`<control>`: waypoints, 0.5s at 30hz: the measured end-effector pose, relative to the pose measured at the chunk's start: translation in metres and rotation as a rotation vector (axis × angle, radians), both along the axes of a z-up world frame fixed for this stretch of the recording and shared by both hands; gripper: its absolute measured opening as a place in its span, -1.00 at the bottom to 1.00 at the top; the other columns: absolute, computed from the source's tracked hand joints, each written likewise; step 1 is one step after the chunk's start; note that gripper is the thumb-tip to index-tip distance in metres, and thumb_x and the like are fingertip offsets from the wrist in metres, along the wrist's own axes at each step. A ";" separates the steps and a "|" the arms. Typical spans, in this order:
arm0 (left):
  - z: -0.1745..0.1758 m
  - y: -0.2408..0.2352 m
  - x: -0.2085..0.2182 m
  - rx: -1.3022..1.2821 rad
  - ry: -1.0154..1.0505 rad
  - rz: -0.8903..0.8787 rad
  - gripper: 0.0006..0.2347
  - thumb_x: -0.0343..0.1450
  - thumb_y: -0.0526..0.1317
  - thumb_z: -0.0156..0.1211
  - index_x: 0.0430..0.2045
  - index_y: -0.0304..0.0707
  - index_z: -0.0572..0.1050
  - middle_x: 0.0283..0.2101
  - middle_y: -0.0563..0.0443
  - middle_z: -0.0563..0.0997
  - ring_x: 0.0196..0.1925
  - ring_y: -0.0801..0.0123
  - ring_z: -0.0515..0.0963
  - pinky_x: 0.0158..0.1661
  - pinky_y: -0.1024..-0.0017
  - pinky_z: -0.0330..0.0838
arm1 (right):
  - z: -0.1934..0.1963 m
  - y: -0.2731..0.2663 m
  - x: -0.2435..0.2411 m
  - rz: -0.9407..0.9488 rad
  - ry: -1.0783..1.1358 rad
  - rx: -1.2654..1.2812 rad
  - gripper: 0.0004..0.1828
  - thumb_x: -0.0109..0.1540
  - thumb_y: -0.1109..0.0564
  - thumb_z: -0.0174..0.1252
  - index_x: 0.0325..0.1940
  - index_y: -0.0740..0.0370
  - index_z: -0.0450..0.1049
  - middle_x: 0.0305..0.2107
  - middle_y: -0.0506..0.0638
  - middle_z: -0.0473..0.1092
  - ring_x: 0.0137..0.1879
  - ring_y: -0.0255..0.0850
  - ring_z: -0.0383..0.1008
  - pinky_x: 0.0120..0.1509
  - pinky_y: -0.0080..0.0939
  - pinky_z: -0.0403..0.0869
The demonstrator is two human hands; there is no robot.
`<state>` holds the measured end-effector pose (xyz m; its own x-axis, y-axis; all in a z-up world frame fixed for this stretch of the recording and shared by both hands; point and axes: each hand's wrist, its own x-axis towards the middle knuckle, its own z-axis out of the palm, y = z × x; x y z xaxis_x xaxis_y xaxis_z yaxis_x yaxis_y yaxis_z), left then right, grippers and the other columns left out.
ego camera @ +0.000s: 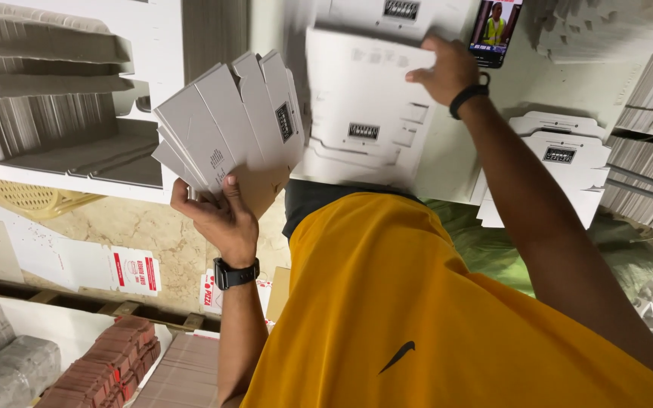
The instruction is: Assembling and folding cardboard boxes from flat templates and stacking them in a production environment.
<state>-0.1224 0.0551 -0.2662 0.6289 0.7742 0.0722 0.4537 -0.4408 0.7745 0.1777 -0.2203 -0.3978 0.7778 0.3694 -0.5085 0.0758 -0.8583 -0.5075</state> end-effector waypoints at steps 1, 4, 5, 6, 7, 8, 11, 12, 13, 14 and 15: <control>-0.001 0.000 -0.001 0.000 -0.011 0.021 -0.57 0.57 -0.28 0.21 0.18 -0.28 0.05 -0.56 0.10 0.20 -0.55 0.44 0.23 -0.47 0.43 0.23 | 0.003 -0.004 0.003 -0.074 -0.007 0.059 -0.40 0.21 -0.04 0.45 0.24 0.20 0.43 0.16 0.25 0.39 0.16 0.11 0.43 0.16 0.11 0.46; 0.007 0.002 -0.003 0.038 0.092 0.041 -0.55 0.56 -0.10 0.19 0.20 -0.32 0.15 -0.54 0.05 0.42 -0.52 0.40 0.43 -0.44 0.36 0.34 | -0.024 -0.032 0.020 -0.021 -0.165 0.207 -0.44 0.16 -0.06 0.50 0.09 0.29 0.48 -0.01 0.14 0.51 0.00 0.00 0.48 0.02 -0.03 0.43; 0.005 0.002 -0.004 0.039 0.090 0.046 -0.55 0.56 -0.10 0.19 0.20 -0.32 0.15 -0.54 0.05 0.42 -0.52 0.40 0.43 -0.44 0.36 0.34 | -0.006 -0.031 0.019 -0.016 -0.166 0.209 -0.44 0.16 -0.06 0.50 0.09 0.29 0.48 -0.01 0.14 0.51 0.00 0.00 0.48 0.02 -0.03 0.43; 0.003 0.003 -0.005 0.060 0.076 0.018 -0.60 0.57 -0.12 0.18 0.13 -0.36 0.18 -0.55 0.08 0.34 -0.54 0.43 0.37 -0.48 0.37 0.30 | 0.012 -0.030 0.017 0.007 -0.105 0.249 -0.55 0.20 -0.01 0.49 -0.01 0.25 0.47 -0.13 0.02 0.48 -0.12 -0.14 0.39 -0.07 -0.13 0.37; 0.002 0.003 -0.007 0.080 0.066 -0.011 -0.64 0.58 -0.14 0.16 0.07 -0.40 0.20 -0.55 0.10 0.27 -0.55 0.46 0.32 -0.52 0.38 0.26 | 0.030 -0.029 0.013 0.030 -0.039 0.290 -0.63 0.23 0.03 0.49 -0.11 0.21 0.45 -0.25 -0.10 0.45 -0.24 -0.28 0.31 -0.15 -0.22 0.31; 0.005 0.002 -0.007 0.081 0.068 -0.007 -0.64 0.58 -0.14 0.16 0.07 -0.40 0.20 -0.55 0.10 0.27 -0.55 0.46 0.32 -0.52 0.38 0.26 | 0.043 -0.021 0.007 0.034 -0.036 0.291 -0.63 0.23 0.03 0.49 -0.11 0.21 0.45 -0.25 -0.10 0.45 -0.24 -0.28 0.31 -0.15 -0.22 0.31; 0.008 -0.001 0.000 0.082 0.067 -0.009 -0.74 0.58 -0.16 0.14 -0.16 -0.32 0.20 -0.58 0.12 0.28 -0.59 0.47 0.29 -0.55 0.38 0.21 | 0.070 -0.005 -0.003 0.019 0.251 0.518 -0.65 0.26 0.17 0.36 0.09 0.28 0.49 -0.03 -0.03 0.52 0.01 -0.31 0.52 0.09 -0.29 0.51; 0.007 -0.001 0.001 0.070 0.067 -0.017 -0.74 0.58 -0.16 0.14 -0.22 -0.28 0.18 -0.56 0.13 0.29 -0.58 0.47 0.30 -0.53 0.39 0.24 | 0.070 -0.002 -0.005 -0.010 0.295 0.525 -0.69 0.26 0.18 0.35 0.07 0.26 0.50 -0.06 -0.06 0.53 -0.04 -0.35 0.51 0.02 -0.34 0.52; 0.007 -0.002 0.001 0.055 0.072 -0.024 -0.73 0.57 -0.16 0.15 -0.28 -0.24 0.16 -0.55 0.14 0.30 -0.57 0.47 0.31 -0.52 0.40 0.27 | 0.070 0.001 -0.009 -0.041 0.344 0.530 -0.72 0.26 0.19 0.33 0.04 0.24 0.51 -0.08 -0.09 0.54 -0.08 -0.40 0.51 -0.05 -0.40 0.52; 0.007 -0.003 0.001 0.054 0.072 -0.025 -0.73 0.57 -0.16 0.15 -0.28 -0.24 0.16 -0.55 0.14 0.30 -0.57 0.47 0.31 -0.52 0.40 0.27 | 0.059 -0.005 -0.013 -0.042 0.343 0.529 -0.72 0.26 0.19 0.33 0.04 0.24 0.51 -0.08 -0.09 0.54 -0.08 -0.40 0.51 -0.05 -0.40 0.52; 0.007 -0.002 0.001 0.063 0.091 -0.041 -0.74 0.58 -0.15 0.14 -0.12 -0.29 0.20 -0.54 0.13 0.35 -0.57 0.45 0.39 -0.52 0.39 0.32 | 0.049 -0.009 -0.015 0.143 -0.056 0.405 -0.74 0.31 0.09 0.37 -0.07 0.30 0.52 -0.21 0.01 0.53 -0.18 -0.19 0.50 -0.14 -0.18 0.46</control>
<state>-0.1217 0.0529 -0.2593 0.6661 0.7433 0.0612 0.5012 -0.5069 0.7013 0.1626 -0.2295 -0.3491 0.7267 0.6362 -0.2591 0.2161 -0.5697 -0.7930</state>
